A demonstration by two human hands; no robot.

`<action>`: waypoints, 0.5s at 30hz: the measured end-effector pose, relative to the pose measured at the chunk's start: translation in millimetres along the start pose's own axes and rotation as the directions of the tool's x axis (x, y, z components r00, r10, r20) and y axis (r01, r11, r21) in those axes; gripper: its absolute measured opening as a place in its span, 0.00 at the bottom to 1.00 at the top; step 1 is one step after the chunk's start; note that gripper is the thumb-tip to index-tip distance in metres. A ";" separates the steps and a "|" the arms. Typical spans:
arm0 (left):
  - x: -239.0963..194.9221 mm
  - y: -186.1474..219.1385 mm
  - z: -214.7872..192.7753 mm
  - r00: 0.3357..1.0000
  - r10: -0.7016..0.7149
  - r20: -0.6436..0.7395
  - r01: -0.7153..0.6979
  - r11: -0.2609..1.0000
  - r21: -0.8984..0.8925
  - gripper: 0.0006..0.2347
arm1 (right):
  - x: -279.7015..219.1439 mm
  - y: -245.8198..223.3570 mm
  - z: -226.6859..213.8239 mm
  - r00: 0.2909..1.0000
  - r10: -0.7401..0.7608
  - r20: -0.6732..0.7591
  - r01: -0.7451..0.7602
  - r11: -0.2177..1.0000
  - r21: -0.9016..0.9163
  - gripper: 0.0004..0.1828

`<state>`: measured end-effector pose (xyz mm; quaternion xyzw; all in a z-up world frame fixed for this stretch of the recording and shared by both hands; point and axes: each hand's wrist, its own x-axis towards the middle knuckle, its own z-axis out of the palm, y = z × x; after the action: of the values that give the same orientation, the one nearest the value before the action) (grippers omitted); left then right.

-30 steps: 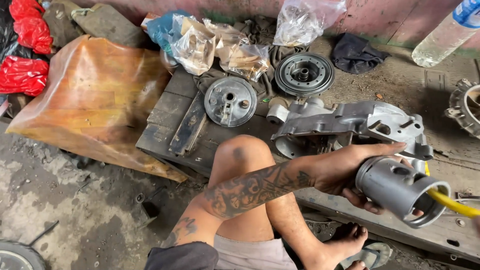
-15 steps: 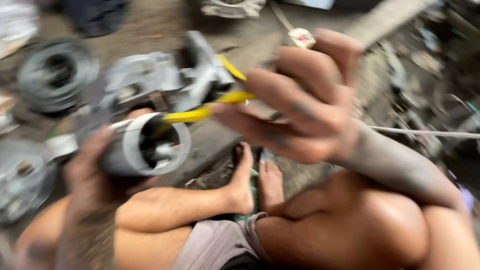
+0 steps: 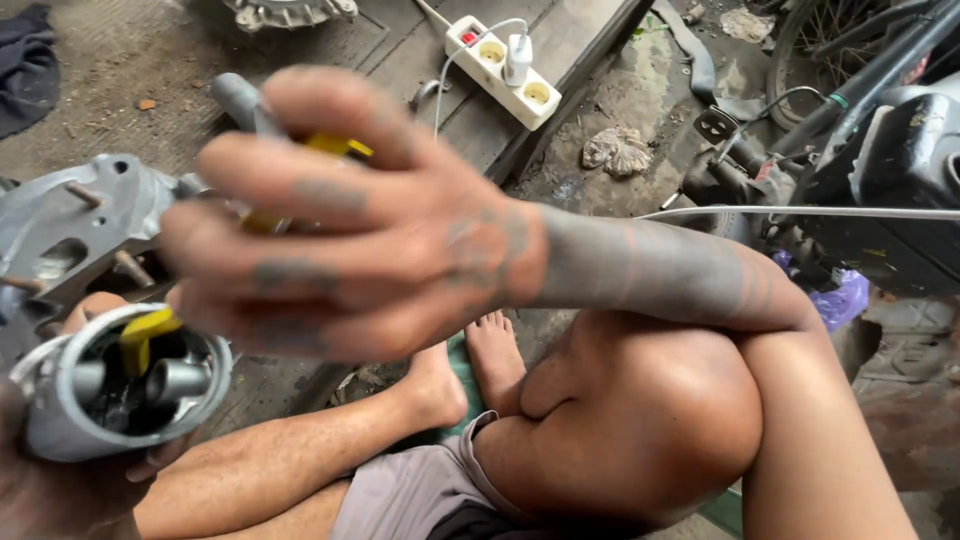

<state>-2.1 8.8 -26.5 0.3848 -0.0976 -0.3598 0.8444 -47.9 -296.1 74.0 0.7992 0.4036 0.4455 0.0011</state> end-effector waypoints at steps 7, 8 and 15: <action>-1.4 -5.7 -37.9 0.994 -0.094 0.054 0.098 0.991 -0.087 0.25 | 6.4 -6.0 10.5 0.998 0.027 -0.052 -0.025 0.999 0.037 0.10; -4.6 -3.7 -39.0 0.994 -0.100 0.047 0.104 0.992 -0.076 0.25 | 10.3 0.1 4.5 0.989 0.031 -0.147 -0.020 0.997 0.072 0.03; -5.5 -1.3 -35.7 0.997 -0.060 0.054 0.062 0.997 -0.034 0.26 | 10.0 -3.8 13.4 0.992 -0.065 -0.109 0.056 0.995 -0.085 0.05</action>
<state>9.0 32.7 -51.2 0.3628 -0.1016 -0.3972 0.8368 -38.1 -282.3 71.6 0.7596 0.4087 0.5053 0.0245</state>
